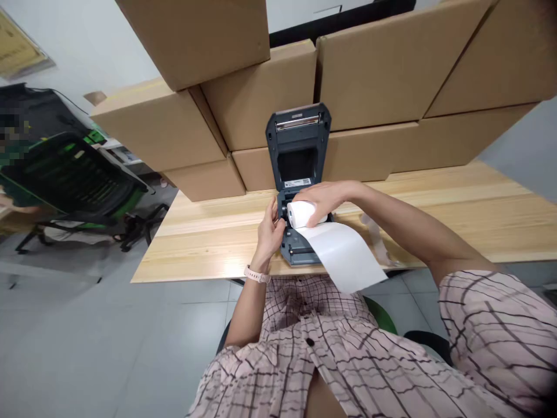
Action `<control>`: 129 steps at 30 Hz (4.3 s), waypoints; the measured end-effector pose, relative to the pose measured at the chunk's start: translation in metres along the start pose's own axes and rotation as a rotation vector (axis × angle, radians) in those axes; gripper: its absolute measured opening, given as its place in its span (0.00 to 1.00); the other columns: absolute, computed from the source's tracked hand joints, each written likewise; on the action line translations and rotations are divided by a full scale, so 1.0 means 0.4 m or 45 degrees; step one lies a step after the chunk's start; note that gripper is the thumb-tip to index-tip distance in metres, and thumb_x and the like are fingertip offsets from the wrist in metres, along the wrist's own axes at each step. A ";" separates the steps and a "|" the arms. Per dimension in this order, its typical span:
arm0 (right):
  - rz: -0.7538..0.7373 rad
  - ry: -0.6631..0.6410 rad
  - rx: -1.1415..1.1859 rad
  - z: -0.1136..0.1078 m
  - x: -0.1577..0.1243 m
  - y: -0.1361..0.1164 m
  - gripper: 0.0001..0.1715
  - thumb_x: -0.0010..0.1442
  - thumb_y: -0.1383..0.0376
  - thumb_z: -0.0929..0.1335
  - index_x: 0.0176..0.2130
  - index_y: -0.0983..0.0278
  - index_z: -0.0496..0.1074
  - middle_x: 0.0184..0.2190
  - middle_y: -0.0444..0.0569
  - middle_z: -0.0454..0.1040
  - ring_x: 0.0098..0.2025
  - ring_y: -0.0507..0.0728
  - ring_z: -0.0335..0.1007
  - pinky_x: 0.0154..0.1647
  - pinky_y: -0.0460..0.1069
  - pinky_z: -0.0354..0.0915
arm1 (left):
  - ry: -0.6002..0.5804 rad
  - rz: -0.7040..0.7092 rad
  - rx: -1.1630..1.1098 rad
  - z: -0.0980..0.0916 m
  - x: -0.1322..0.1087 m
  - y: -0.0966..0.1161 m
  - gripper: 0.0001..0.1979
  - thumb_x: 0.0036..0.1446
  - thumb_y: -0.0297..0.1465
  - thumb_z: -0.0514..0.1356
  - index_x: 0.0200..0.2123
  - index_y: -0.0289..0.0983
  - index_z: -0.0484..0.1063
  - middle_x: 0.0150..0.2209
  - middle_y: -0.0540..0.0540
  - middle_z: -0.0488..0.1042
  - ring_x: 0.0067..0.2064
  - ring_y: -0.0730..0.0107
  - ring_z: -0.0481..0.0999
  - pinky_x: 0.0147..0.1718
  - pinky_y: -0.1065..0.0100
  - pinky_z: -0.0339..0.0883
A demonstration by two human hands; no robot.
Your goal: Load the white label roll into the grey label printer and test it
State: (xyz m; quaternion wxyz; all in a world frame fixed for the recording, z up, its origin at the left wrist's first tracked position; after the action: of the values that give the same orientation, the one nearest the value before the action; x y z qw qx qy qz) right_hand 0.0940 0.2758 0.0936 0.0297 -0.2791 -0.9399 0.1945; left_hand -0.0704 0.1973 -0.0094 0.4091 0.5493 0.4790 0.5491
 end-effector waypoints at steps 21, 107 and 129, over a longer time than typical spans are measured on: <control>-0.043 0.236 -0.118 0.186 -0.217 -0.147 0.32 0.76 0.49 0.62 0.69 0.60 0.70 0.73 0.56 0.65 0.74 0.67 0.64 0.72 0.65 0.65 | 0.001 0.045 -0.024 0.008 -0.007 0.004 0.34 0.62 0.27 0.58 0.71 0.46 0.63 0.73 0.43 0.67 0.73 0.55 0.68 0.74 0.45 0.59; 0.191 1.162 0.486 0.201 -0.285 -0.125 0.29 0.77 0.50 0.55 0.62 0.53 0.75 0.68 0.51 0.72 0.77 0.64 0.56 0.78 0.69 0.53 | 0.085 -0.206 -0.212 0.021 -0.231 0.036 0.52 0.61 0.51 0.68 0.78 0.54 0.40 0.82 0.44 0.41 0.82 0.49 0.41 0.78 0.47 0.46; 0.346 1.201 1.582 0.318 -0.271 -0.057 0.56 0.58 0.45 0.76 0.76 0.49 0.54 0.79 0.45 0.53 0.82 0.63 0.43 0.83 0.64 0.41 | 0.252 -0.181 -0.020 0.013 -0.245 0.046 0.47 0.55 0.52 0.71 0.73 0.46 0.58 0.75 0.36 0.60 0.74 0.48 0.64 0.70 0.51 0.63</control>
State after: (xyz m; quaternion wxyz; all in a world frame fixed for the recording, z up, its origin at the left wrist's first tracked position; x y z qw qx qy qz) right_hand 0.1525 0.1558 -0.0091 0.5514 -0.3767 -0.5051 0.5468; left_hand -0.0578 0.0981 -0.0124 0.4019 0.4537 0.5504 0.5742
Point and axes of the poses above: each hand's wrist, its own x-axis towards the middle knuckle, its own z-axis out of the palm, y = z × x, the point moved 5 cm from there along x, towards the middle knuckle
